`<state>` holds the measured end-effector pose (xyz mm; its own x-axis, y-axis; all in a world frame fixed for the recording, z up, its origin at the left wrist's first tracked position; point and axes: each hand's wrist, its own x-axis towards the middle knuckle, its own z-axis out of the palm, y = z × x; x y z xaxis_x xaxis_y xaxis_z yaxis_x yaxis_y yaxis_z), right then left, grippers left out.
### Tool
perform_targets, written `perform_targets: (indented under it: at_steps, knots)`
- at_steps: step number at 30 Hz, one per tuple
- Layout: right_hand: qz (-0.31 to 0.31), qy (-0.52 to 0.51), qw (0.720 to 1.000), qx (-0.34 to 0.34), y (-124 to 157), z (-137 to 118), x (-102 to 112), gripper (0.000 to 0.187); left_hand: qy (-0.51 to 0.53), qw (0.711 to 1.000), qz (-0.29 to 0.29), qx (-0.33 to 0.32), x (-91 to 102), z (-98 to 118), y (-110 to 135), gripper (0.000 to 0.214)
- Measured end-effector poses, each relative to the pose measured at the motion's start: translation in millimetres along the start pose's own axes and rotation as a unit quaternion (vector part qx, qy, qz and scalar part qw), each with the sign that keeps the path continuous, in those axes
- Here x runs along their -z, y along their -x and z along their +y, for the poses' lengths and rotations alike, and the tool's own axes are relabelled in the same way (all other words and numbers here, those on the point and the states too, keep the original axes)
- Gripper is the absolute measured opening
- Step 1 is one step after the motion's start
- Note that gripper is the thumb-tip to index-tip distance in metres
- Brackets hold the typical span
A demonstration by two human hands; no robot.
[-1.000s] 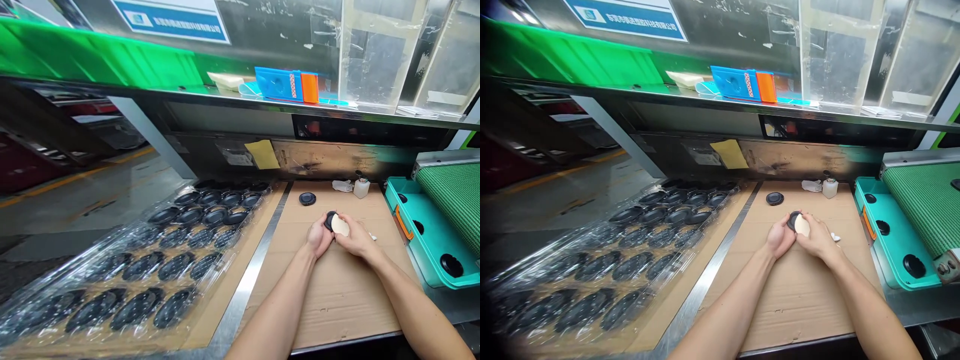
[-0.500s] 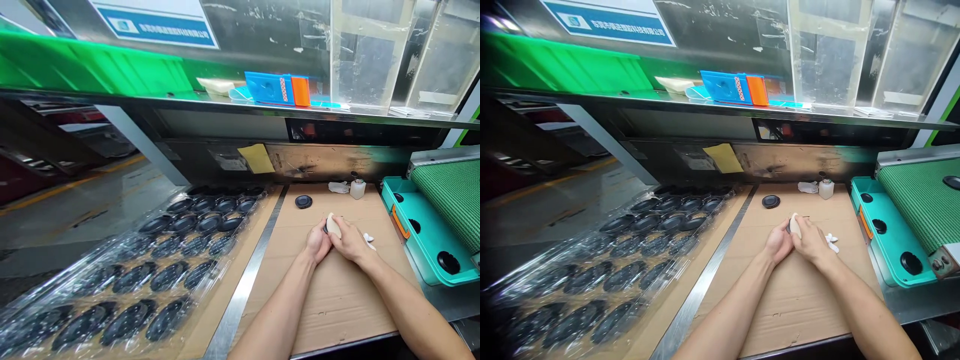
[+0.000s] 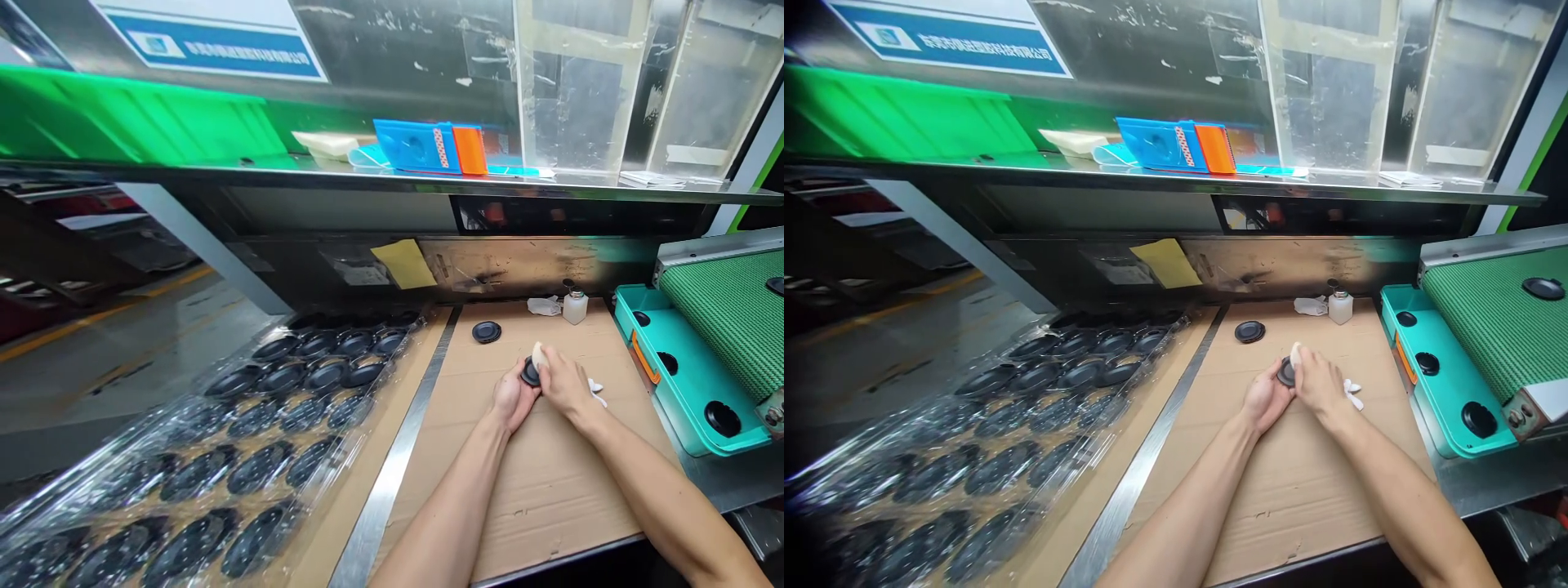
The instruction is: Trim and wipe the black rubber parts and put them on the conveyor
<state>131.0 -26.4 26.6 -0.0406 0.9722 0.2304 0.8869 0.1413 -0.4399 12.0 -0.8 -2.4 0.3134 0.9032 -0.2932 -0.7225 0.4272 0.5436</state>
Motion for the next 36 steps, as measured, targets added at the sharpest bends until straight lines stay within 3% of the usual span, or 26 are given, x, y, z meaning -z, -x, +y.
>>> perform_targets:
  at_steps: [5,9,11,15,19,23,26,28,31,36]
  knots:
    - [0.048,-0.163,0.984,-0.056,-1.5,9.1,3.7,0.035,-0.001,1.000,-0.004,-0.016,0.4,2.8,-1.0,0.035]
    - [-0.008,-0.241,0.970,-0.022,1.5,11.0,4.2,0.026,0.002,1.000,-0.024,0.001,-0.9,4.6,1.0,0.037]
    - [-0.012,-0.215,0.976,-0.018,1.8,11.7,5.9,0.026,0.000,1.000,-0.024,-0.001,-2.0,4.9,2.4,0.037]
    - [0.050,-0.117,0.991,-0.044,1.4,13.4,12.2,0.032,0.002,1.000,0.012,-0.023,-3.0,6.0,3.0,0.036]
    - [0.002,-0.161,0.987,0.001,1.9,15.1,15.4,0.028,0.002,1.000,0.004,-0.009,-2.0,7.1,1.5,0.036]
    - [0.041,-0.100,0.992,-0.059,2.3,16.5,18.6,0.034,0.000,1.000,0.008,-0.011,-2.4,6.9,2.8,0.036]
    - [0.039,-0.098,0.994,-0.017,3.0,12.3,19.6,0.037,-0.007,1.000,-0.017,0.009,-5.1,5.5,5.7,0.035]
    - [0.030,-0.050,0.998,-0.011,3.6,7.6,18.0,0.038,-0.007,0.999,-0.036,0.017,-6.8,4.8,7.4,0.034]
    - [0.030,0.048,0.996,-0.062,5.1,1.3,13.7,0.042,0.008,1.000,-0.030,0.002,-7.3,5.8,8.4,0.034]
    - [-0.011,0.091,0.994,-0.057,6.7,-6.0,9.4,0.043,0.011,1.000,-0.021,0.005,-5.4,7.1,7.7,0.035]
